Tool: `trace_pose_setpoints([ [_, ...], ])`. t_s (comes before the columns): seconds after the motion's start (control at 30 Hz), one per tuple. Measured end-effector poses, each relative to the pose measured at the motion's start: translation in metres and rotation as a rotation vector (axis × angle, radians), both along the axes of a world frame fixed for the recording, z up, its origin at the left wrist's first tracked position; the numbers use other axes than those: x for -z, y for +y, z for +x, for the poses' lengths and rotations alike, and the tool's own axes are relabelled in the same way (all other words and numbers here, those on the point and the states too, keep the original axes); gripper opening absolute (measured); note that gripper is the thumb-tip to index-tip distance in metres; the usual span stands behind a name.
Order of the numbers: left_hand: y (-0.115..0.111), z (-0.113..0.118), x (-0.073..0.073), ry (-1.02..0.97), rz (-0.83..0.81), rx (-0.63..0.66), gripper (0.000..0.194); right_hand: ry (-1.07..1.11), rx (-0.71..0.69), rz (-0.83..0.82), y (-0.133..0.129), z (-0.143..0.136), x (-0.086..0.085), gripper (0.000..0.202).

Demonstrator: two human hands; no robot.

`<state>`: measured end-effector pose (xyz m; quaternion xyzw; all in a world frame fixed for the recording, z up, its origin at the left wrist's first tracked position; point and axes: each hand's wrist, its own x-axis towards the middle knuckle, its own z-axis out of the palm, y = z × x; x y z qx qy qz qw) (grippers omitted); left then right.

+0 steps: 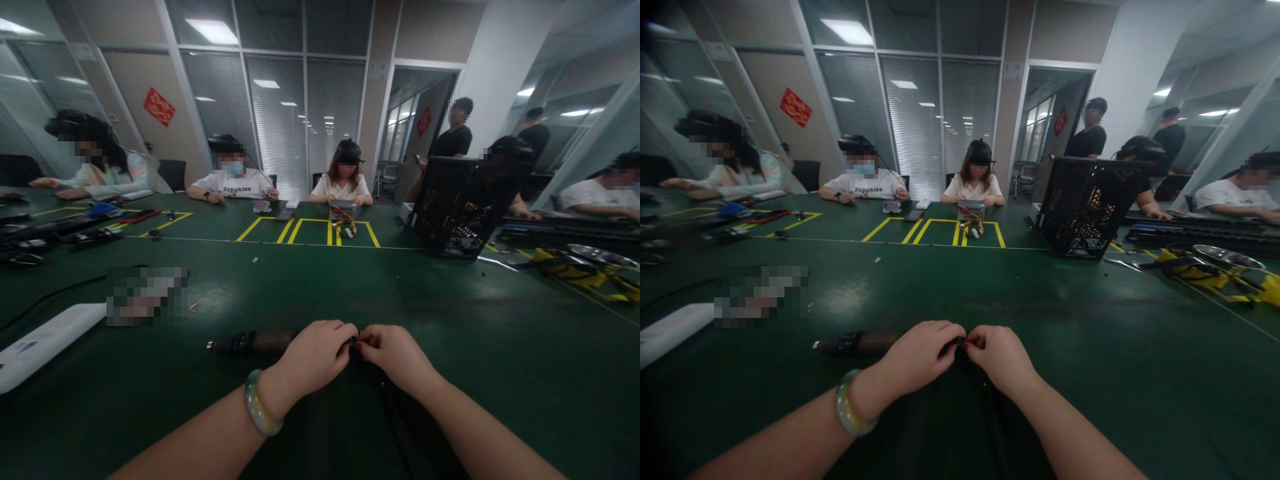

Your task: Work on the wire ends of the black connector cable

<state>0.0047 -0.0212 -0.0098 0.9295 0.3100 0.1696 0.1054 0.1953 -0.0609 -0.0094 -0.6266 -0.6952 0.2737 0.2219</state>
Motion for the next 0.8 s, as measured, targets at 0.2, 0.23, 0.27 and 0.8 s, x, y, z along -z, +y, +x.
trace_pose_setpoints([
  [0.2,-0.0005,0.0004,0.0003,0.008,0.007,-0.014,0.008,-0.035,0.008,0.028,0.0004,-0.001,0.0004,0.015],
  [0.23,-0.001,0.0003,0.0,0.01,0.008,-0.025,0.007,-0.04,0.007,0.024,0.0003,-0.0009,-0.0002,0.015],
  [0.27,-0.0016,0.0002,-0.0005,0.013,0.009,-0.032,0.007,-0.043,0.005,0.018,0.0001,-0.0008,-0.001,0.015],
  [0.8,-0.0028,-0.0018,-0.0038,0.032,0.017,-0.006,0.01,-0.089,-0.012,-0.001,-0.0006,0.0001,-0.0054,0.019],
])
